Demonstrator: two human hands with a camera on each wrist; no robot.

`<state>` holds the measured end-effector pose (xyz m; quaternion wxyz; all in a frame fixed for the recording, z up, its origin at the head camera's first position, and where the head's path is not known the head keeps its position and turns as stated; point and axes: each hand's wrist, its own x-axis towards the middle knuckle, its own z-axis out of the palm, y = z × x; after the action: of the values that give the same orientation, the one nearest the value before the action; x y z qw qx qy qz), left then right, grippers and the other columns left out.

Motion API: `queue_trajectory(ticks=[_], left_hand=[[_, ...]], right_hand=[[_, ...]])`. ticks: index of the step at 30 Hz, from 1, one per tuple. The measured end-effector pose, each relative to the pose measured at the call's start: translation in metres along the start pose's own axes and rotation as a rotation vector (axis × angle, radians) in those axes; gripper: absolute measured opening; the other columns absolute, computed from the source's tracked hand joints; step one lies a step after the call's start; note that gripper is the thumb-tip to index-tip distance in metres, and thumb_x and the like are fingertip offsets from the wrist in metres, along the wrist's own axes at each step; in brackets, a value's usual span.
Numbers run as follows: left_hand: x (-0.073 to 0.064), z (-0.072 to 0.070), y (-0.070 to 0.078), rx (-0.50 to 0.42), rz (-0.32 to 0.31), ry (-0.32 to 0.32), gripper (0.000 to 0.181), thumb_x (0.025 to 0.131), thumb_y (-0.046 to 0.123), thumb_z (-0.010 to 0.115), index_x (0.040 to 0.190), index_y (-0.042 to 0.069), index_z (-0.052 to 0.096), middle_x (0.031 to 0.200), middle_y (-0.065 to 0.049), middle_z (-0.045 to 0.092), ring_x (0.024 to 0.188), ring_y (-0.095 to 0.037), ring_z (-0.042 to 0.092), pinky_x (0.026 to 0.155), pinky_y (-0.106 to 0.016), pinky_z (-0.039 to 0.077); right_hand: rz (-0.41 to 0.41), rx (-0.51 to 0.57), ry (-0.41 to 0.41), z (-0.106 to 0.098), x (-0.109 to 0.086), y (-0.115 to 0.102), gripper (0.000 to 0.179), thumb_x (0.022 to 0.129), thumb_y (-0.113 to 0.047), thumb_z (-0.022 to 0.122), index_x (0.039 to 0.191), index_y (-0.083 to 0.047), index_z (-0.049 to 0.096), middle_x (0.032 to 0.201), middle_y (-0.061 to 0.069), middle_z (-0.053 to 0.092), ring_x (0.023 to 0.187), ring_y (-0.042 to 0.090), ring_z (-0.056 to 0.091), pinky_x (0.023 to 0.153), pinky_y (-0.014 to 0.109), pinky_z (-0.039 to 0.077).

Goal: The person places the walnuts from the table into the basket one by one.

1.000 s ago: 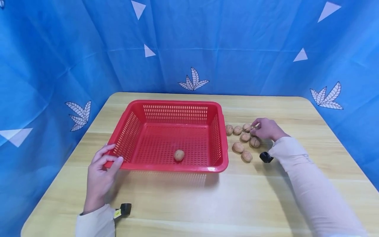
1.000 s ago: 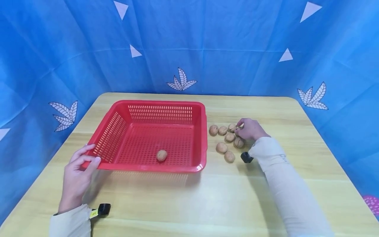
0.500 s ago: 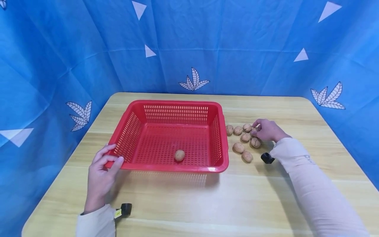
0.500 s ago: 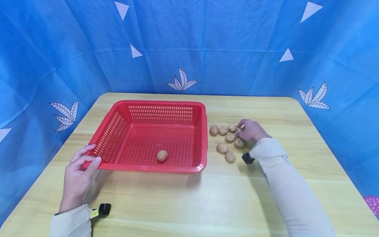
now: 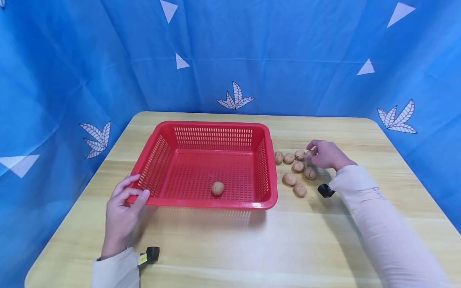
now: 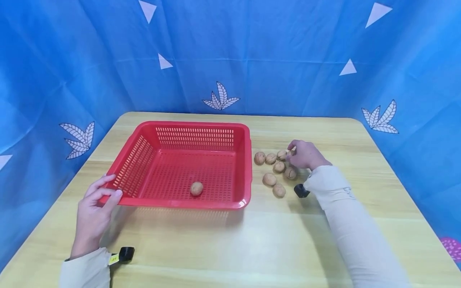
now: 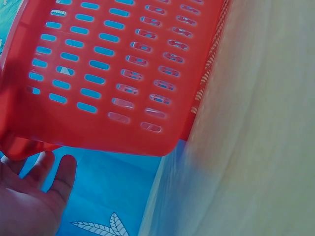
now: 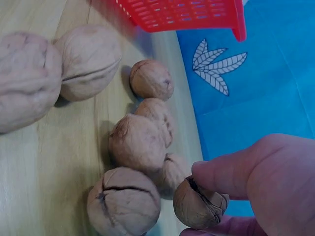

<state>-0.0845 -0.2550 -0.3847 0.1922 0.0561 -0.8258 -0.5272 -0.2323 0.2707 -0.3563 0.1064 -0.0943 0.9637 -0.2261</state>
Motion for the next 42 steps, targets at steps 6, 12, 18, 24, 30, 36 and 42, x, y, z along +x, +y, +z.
queue_trajectory(ticks=[6,12,18,24,30,36,42], left_hand=[[0.003,0.003,0.002,-0.021,0.039,0.004,0.016,0.087,0.007,0.071,0.089,-0.008,0.066,0.137,0.001,0.049,0.137,-0.017,0.030,0.077,-0.008,0.046],[0.002,0.004,0.001,-0.040,0.063,0.000,0.015,0.088,0.005,0.070,0.086,-0.009,0.065,0.136,0.000,0.050,0.136,-0.018,0.030,0.078,-0.009,0.047],[0.001,0.005,0.001,-0.039,0.058,0.001,0.014,0.088,0.005,0.070,0.087,-0.008,0.066,0.137,0.000,0.050,0.136,-0.018,0.031,0.078,-0.009,0.047],[-0.001,0.005,0.001,-0.034,0.048,0.001,0.014,0.087,0.006,0.071,0.088,-0.008,0.066,0.137,0.002,0.049,0.135,-0.017,0.032,0.078,-0.009,0.047],[-0.001,0.005,0.002,-0.034,0.050,0.004,0.014,0.087,0.005,0.071,0.088,-0.009,0.066,0.137,0.001,0.049,0.134,-0.018,0.033,0.077,-0.009,0.048],[-0.002,0.005,0.002,-0.033,0.050,0.009,0.014,0.087,0.004,0.071,0.088,-0.009,0.066,0.137,0.001,0.049,0.134,-0.018,0.032,0.077,-0.009,0.047],[-0.001,0.004,0.002,-0.040,0.052,0.013,0.014,0.087,0.004,0.070,0.087,-0.009,0.066,0.137,0.001,0.049,0.135,-0.018,0.032,0.078,-0.009,0.047]], right_hand=[[-0.002,-0.003,0.003,-0.008,0.000,-0.008,0.040,0.091,-0.023,0.065,0.119,0.005,0.055,0.094,0.015,0.064,0.083,0.030,0.060,0.076,0.047,0.048],[-0.018,-0.002,0.025,-0.012,0.000,-0.012,0.044,0.091,-0.024,0.065,0.121,0.006,0.053,0.097,0.017,0.066,0.088,0.033,0.061,0.081,0.051,0.047],[-0.026,0.007,0.030,-0.018,0.000,-0.018,0.047,0.091,-0.026,0.066,0.123,0.006,0.052,0.102,0.021,0.066,0.093,0.036,0.061,0.084,0.053,0.047],[-0.044,0.042,0.058,-0.022,-0.001,-0.024,0.042,0.092,-0.026,0.063,0.121,0.004,0.055,0.107,0.024,0.063,0.096,0.038,0.060,0.081,0.051,0.048],[-0.040,0.071,0.059,-0.025,0.003,-0.035,0.041,0.093,-0.030,0.062,0.120,0.001,0.055,0.111,0.026,0.063,0.100,0.039,0.059,0.082,0.051,0.048],[-0.046,0.079,0.054,-0.026,0.006,-0.043,0.041,0.093,-0.030,0.063,0.120,0.000,0.056,0.111,0.025,0.063,0.100,0.039,0.060,0.084,0.052,0.048],[-0.055,0.083,0.065,-0.027,0.007,-0.052,0.040,0.093,-0.030,0.063,0.120,-0.001,0.056,0.110,0.023,0.063,0.097,0.038,0.060,0.083,0.053,0.048]])
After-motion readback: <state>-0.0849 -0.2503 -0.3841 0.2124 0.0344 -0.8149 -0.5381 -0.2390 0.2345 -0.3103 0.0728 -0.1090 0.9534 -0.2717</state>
